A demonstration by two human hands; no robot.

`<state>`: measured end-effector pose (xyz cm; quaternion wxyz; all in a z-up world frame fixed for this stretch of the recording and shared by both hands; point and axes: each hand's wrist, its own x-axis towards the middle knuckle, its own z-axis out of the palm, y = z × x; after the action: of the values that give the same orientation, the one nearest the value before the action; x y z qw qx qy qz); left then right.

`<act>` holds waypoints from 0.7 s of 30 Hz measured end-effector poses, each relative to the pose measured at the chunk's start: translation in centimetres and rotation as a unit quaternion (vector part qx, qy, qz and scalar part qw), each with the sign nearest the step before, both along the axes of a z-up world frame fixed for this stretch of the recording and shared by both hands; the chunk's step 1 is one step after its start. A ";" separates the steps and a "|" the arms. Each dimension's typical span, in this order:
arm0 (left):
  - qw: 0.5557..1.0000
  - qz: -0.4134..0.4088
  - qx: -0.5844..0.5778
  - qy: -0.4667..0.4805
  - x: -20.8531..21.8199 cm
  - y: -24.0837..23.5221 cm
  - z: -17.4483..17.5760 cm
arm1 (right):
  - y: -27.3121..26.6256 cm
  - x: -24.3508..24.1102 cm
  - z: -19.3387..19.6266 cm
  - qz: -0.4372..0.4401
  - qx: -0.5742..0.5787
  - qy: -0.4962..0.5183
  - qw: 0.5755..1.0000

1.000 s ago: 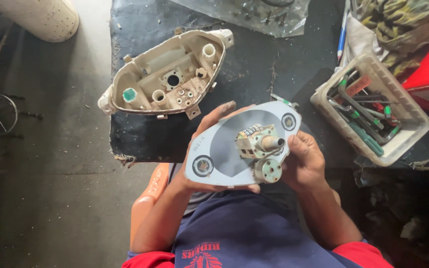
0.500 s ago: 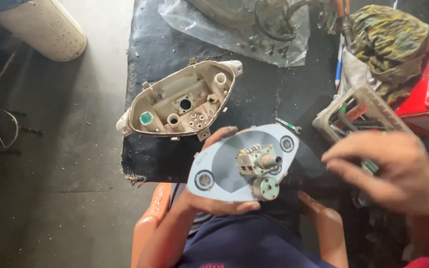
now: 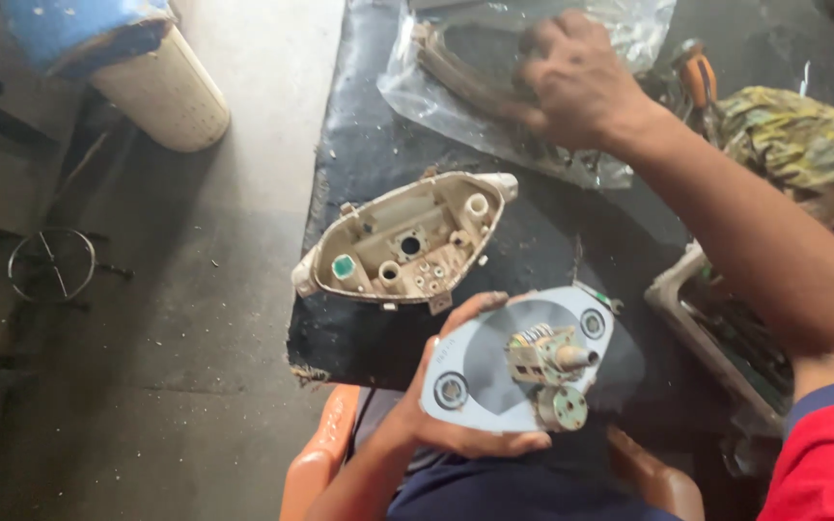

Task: The person sits at a workbench and disassembles a motorcycle instrument cluster, using a small wrench to loosen fittings and removing the internal mechanism from its housing, then places the parts on the bench. They then take a starter motor out of a red box and begin unscrewing components from it by hand and with a wrench.

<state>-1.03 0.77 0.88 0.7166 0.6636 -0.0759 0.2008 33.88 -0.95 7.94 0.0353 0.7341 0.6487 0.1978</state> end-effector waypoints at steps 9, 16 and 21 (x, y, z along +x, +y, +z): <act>1.000 0.002 0.002 -0.024 0.8 0.4 1.0 | -0.8 1.5 2.9 -0.193 -0.047 0.157 0.967; 0.997 -0.034 -0.065 0.020 0.6 0.2 0.0 | -1.5 3.8 -0.7 -0.165 -0.030 -0.005 0.986; 1.000 -0.008 -0.015 0.000 0.6 0.2 0.4 | -1.8 4.4 -2.1 -0.005 0.012 -0.010 1.000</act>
<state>-0.43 0.99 1.27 0.7285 0.6519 -0.0781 0.1956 38.23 -2.73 5.83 0.0340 0.7357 0.6423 0.2124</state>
